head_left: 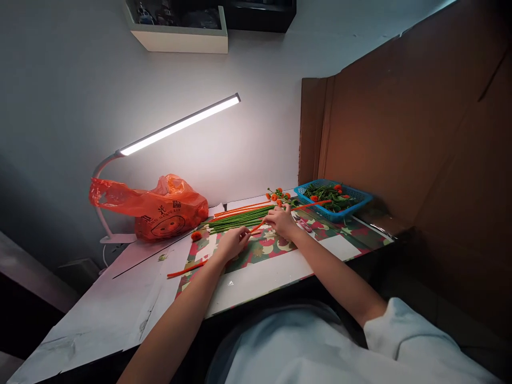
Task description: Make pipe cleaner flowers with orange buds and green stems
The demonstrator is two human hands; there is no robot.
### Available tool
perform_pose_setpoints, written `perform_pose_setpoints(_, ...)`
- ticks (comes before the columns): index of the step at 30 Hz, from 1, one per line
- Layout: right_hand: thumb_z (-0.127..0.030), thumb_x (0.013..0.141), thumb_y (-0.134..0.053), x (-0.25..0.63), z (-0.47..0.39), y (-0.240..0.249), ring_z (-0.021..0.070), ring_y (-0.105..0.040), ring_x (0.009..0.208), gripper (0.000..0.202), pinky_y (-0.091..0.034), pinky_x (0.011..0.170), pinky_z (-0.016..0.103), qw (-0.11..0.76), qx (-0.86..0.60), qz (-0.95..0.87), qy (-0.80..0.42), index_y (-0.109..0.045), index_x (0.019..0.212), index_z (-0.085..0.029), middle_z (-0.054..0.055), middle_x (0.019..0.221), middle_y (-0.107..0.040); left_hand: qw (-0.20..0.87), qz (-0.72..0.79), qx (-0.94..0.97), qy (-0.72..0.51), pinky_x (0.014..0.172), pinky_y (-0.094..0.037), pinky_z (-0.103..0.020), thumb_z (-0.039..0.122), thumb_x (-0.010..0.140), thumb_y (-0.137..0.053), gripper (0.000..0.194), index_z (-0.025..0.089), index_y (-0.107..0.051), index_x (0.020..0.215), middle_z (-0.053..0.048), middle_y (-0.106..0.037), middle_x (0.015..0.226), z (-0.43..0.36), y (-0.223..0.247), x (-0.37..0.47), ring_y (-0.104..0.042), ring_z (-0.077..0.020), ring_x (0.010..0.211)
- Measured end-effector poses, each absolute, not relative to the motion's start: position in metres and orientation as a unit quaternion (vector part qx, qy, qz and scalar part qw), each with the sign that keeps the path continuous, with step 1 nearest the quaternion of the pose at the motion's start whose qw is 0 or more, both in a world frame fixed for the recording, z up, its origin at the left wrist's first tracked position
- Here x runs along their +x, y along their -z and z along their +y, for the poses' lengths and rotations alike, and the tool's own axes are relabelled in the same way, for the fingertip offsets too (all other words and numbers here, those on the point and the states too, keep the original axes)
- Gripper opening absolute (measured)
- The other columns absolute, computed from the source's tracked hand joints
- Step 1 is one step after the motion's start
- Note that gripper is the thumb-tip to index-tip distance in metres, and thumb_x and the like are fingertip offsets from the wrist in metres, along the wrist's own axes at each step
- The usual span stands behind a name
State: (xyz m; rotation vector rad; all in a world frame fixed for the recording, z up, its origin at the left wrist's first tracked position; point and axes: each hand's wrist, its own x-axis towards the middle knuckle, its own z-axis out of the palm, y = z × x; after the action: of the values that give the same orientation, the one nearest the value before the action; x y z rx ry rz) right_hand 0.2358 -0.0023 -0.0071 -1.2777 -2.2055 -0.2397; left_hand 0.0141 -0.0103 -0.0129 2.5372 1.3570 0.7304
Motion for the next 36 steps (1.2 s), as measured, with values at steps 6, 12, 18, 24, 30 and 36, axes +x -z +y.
perform_pose_setpoints(6, -0.008, 0.088, -0.039, 0.257, 0.008, 0.008, 0.0255, -0.045, 0.105, 0.037, -0.012, 0.100, 0.051, 0.346, -0.582, -0.729, 0.097, -0.070, 0.092, -0.026, 0.007, 0.102, -0.062, 0.099, 0.492, 0.835, -0.224, 0.054, -0.036, -0.025, 0.038, 0.087, -0.040, 0.027, 0.021, -0.061, 0.088, -0.001, -0.065, 0.063, -0.009, 0.011, 0.008, -0.057, -0.0154, 0.055)
perform_pose_setpoints(12, -0.017, 0.083, -0.045, 0.285, 0.007, -0.001, 0.0308, -0.039, 0.113, 0.027, -0.023, 0.096, 0.052, 0.454, -0.724, -0.498, 0.149, -0.065, 0.102, -0.020, 0.014, 0.118, -0.052, 0.087, 0.487, 0.844, -0.206, 0.056, -0.036, -0.025, 0.037, 0.086, -0.041, 0.026, 0.021, -0.061, 0.088, -0.002, -0.069, 0.071, -0.007, 0.010, 0.006, -0.059, -0.0172, 0.064)
perform_pose_setpoints(18, -0.027, 0.074, -0.055, 0.320, 0.014, 0.006, 0.0395, -0.028, 0.125, 0.028, -0.021, 0.096, 0.060, 0.432, -0.823, -0.349, 0.117, -0.066, 0.095, -0.012, 0.024, 0.122, -0.050, 0.099, 0.477, 0.849, -0.204, 0.058, -0.037, -0.026, 0.037, 0.084, -0.043, 0.024, 0.022, -0.060, 0.089, -0.001, -0.069, 0.069, -0.005, 0.014, 0.006, -0.059, -0.0172, 0.063)
perform_pose_setpoints(24, -0.035, 0.071, -0.061, 0.332, 0.025, 0.012, 0.0447, -0.035, 0.120, 0.037, -0.019, 0.095, 0.061, 0.374, -0.858, -0.347, 0.061, -0.070, 0.095, -0.008, 0.029, 0.118, -0.054, 0.094, 0.473, 0.855, -0.190, 0.058, -0.036, -0.026, 0.037, 0.084, -0.044, 0.023, 0.022, -0.061, 0.087, -0.002, -0.068, 0.072, -0.003, 0.015, 0.005, -0.058, -0.0170, 0.064)
perform_pose_setpoints(30, -0.035, 0.070, -0.062, 0.333, 0.025, 0.013, 0.0447, -0.036, 0.118, 0.036, -0.024, 0.093, 0.058, 0.365, -0.859, -0.356, 0.037, -0.072, 0.090, -0.006, 0.031, 0.118, -0.052, 0.100, 0.468, 0.858, -0.189, 0.058, -0.037, -0.026, 0.039, 0.083, -0.046, 0.024, 0.021, -0.062, 0.086, -0.003, -0.067, 0.075, -0.003, 0.015, 0.006, -0.057, -0.0174, 0.066)
perform_pose_setpoints(36, -0.032, 0.079, -0.049, 0.321, 0.010, 0.001, 0.0394, -0.032, 0.126, 0.048, -0.027, 0.096, 0.058, 0.500, -0.792, -0.329, 0.123, -0.057, 0.119, -0.006, 0.026, 0.132, -0.044, 0.091, 0.469, 0.857, -0.193, 0.058, -0.037, -0.026, 0.038, 0.082, -0.047, 0.024, 0.022, -0.063, 0.086, -0.004, -0.066, 0.078, -0.006, 0.013, 0.007, -0.057, -0.0184, 0.069)
